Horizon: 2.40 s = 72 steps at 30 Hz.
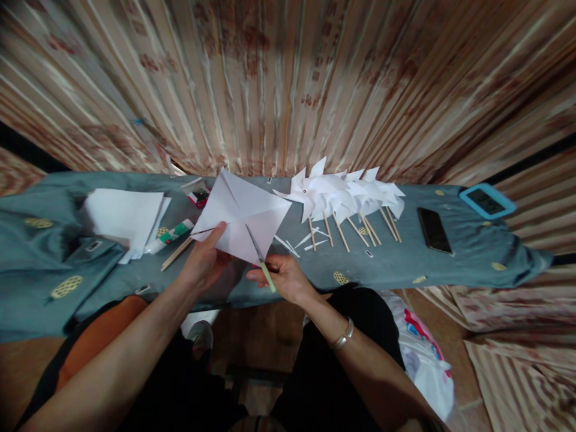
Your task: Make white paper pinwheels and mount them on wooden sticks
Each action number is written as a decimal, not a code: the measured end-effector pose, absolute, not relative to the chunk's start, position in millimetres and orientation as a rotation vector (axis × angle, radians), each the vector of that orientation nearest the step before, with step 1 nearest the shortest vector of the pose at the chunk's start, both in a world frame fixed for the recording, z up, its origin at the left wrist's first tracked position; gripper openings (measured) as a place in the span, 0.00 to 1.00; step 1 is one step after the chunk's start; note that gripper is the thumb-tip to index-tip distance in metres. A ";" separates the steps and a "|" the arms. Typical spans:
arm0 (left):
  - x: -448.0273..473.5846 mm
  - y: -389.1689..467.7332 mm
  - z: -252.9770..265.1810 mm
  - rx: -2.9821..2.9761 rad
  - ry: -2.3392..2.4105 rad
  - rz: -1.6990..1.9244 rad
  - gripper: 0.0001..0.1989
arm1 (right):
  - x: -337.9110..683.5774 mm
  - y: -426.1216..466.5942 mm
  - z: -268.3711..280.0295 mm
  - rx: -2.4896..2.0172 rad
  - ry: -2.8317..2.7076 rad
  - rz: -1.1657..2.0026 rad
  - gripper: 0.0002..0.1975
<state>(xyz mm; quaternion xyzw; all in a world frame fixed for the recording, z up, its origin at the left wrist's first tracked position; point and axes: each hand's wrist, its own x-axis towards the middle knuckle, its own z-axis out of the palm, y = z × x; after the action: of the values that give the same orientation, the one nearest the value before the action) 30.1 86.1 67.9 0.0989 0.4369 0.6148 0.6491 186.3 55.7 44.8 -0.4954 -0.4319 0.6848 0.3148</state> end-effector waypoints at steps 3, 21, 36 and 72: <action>29.9 86.8 66.4 0.212 0.992 1.409 0.05 | 185.2 54.9 44.3 -1.322 -1.133 1.825 0.25; -4.1 101.1 76.6 0.206 1.033 1.566 0.07 | 258.6 59.4 68.8 -1.166 -1.626 1.984 0.27; 11.4 74.3 49.1 0.683 1.105 1.062 0.14 | 257.0 84.4 60.1 -1.295 -1.335 1.292 0.24; 30.1 81.4 53.9 0.539 1.111 1.424 0.27 | 194.1 78.2 51.9 -1.236 -0.997 1.462 0.25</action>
<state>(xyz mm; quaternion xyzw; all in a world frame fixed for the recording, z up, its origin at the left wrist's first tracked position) 30.1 81.4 53.9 0.2314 0.4767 0.6113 0.5878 194.1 78.2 51.9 -0.5050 -0.4070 0.5971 0.4720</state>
